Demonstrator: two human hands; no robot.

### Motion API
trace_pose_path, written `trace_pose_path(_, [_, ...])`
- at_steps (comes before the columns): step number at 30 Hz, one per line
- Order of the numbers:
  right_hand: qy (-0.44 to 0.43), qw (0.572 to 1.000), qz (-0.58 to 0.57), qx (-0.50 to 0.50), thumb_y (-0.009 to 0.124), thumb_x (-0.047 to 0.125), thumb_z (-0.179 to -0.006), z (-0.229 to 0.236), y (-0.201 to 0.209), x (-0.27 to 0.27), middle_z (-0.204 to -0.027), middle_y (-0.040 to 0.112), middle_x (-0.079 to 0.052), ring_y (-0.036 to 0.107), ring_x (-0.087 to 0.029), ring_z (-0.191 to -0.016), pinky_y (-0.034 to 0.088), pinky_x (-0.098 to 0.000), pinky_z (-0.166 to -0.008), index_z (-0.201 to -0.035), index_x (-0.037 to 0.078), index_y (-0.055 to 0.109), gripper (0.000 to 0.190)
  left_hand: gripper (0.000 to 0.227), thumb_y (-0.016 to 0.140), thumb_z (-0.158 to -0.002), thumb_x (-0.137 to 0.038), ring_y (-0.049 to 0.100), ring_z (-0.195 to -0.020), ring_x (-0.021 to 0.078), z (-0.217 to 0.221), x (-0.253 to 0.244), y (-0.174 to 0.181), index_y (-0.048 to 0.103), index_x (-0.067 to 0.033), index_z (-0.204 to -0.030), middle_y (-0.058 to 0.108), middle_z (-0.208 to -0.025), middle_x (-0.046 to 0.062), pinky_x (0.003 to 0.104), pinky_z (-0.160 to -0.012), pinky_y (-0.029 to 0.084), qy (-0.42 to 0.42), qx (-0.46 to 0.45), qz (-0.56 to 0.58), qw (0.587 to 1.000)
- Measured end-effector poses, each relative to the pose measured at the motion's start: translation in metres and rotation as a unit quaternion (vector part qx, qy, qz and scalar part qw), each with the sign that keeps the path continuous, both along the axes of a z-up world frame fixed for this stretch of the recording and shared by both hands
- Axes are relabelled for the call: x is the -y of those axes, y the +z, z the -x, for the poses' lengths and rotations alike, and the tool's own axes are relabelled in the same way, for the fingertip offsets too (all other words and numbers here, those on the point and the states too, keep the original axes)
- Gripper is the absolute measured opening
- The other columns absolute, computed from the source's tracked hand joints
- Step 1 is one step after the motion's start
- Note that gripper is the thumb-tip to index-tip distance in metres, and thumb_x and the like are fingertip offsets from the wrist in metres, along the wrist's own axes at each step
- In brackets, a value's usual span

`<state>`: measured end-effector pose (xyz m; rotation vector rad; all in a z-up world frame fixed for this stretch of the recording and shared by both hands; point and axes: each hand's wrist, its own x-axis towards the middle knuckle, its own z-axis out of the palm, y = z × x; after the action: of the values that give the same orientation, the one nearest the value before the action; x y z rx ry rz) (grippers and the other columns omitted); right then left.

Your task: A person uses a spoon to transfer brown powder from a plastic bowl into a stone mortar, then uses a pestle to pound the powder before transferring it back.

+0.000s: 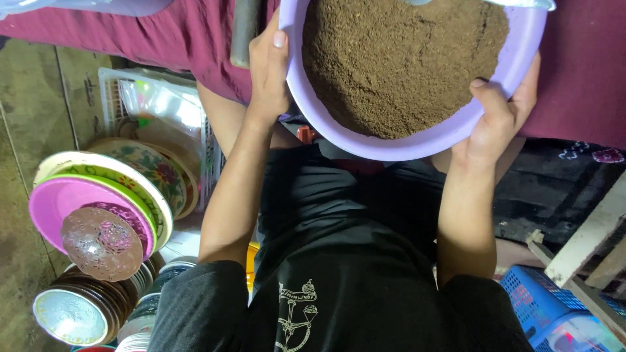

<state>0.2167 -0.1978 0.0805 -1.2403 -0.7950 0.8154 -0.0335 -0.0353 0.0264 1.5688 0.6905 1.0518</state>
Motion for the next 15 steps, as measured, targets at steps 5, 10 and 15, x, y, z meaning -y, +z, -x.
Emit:
trace_pose_path(5, [-0.012,0.994,-0.009,0.107,0.039,-0.014,-0.089,-0.008,-0.006,0.002,-0.154,0.050,-0.017,0.049,-0.033,-0.139,0.032,-0.0383,-0.128,-0.157,0.012,0.043,0.073,0.048,0.033,-0.114,-0.033,0.067,-0.108,0.0320,0.003,-0.003,0.003,0.050,0.0016,-0.143,0.072,-0.129,0.021,0.039,-0.098,0.049,-0.004,-0.011,-0.013,1.000])
trace_pose_path(10, [-0.002,0.990,-0.017,0.139,0.038,-0.016,-0.091,-0.009,-0.006,0.003,-0.160,0.046,-0.017,0.046,-0.036,-0.148,0.031,-0.0443,-0.133,-0.160,0.015,0.041,0.076,0.048,0.032,-0.113,-0.032,0.062,-0.097,0.0296,0.003,-0.004,0.005,0.052,0.0037,-0.138,0.071,-0.117,0.022,0.040,-0.090,0.047,-0.006,-0.008,-0.026,1.000])
trace_pose_path(15, [0.000,0.990,-0.022,0.142,0.041,-0.016,-0.094,-0.014,-0.012,0.006,-0.159,0.048,-0.017,0.048,-0.035,-0.145,0.035,-0.0447,-0.132,-0.161,0.015,0.041,0.074,0.045,0.035,-0.113,-0.030,0.054,-0.087,0.0254,0.004,-0.006,-0.001,0.053,0.0029,-0.137,0.070,-0.105,0.018,0.038,-0.083,0.043,-0.014,-0.007,-0.034,0.999])
